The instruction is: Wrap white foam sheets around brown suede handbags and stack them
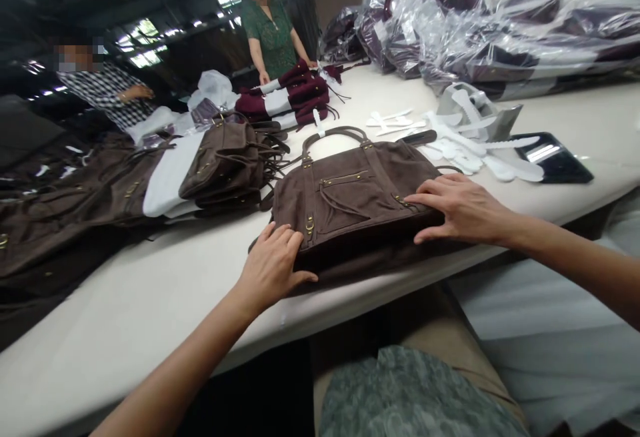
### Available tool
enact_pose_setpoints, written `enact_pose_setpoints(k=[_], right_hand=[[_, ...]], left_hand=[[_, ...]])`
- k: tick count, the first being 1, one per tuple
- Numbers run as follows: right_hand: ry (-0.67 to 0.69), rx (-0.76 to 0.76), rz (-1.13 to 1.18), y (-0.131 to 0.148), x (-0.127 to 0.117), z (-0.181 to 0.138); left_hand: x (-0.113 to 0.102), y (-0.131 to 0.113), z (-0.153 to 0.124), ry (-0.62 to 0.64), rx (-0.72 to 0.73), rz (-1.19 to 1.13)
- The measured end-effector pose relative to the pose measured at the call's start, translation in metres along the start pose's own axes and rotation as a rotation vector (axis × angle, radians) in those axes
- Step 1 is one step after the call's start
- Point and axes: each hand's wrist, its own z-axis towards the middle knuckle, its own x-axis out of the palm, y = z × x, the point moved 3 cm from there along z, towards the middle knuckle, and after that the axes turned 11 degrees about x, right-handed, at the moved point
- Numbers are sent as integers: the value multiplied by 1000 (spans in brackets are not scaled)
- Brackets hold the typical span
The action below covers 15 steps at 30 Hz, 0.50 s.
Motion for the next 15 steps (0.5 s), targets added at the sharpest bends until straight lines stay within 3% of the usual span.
enact_pose_setpoints(k=[3,8,11,15], right_hand=[[58,-4,-25,27,-3,12],[232,147,-82,55,9,17],[267,130,-46,52,-5,22],[90,31,-167,44,-41,32]], left_hand=[[8,2,14,136,-53,-55],[16,3,23,213,-46,-128],[4,-4,16,159,8,-76],[-5,-15,7,-61,-5,147]])
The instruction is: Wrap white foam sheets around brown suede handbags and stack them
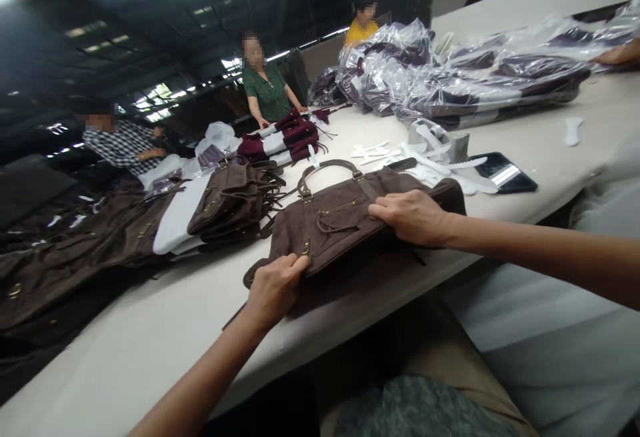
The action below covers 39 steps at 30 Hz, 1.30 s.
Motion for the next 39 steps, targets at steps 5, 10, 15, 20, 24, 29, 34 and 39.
enact_pose_setpoints(k=[5,10,15,20,24,29,34,39], right_hand=[[-194,-96,-81,4,29,-15],[-221,28,-66,9,78,-45],[-213,187,51,-3,81,-64],[-160,243,121,-9,88,-80],[-147,186,106,-8,87,-91],[-95,21,153,-23,81,-97],[-100,14,211,-39,87,-106],[-216,68,310,-54,100,-116]], left_hand=[[31,-18,-2,-240,29,241],[54,-27,-9,-261,36,295],[59,-29,-28,-269,44,158],[64,-30,-47,-217,29,129],[44,-22,-53,-140,-13,110],[30,-9,-59,90,116,50],[46,-15,-75,193,8,177],[50,-30,-77,308,-134,247]])
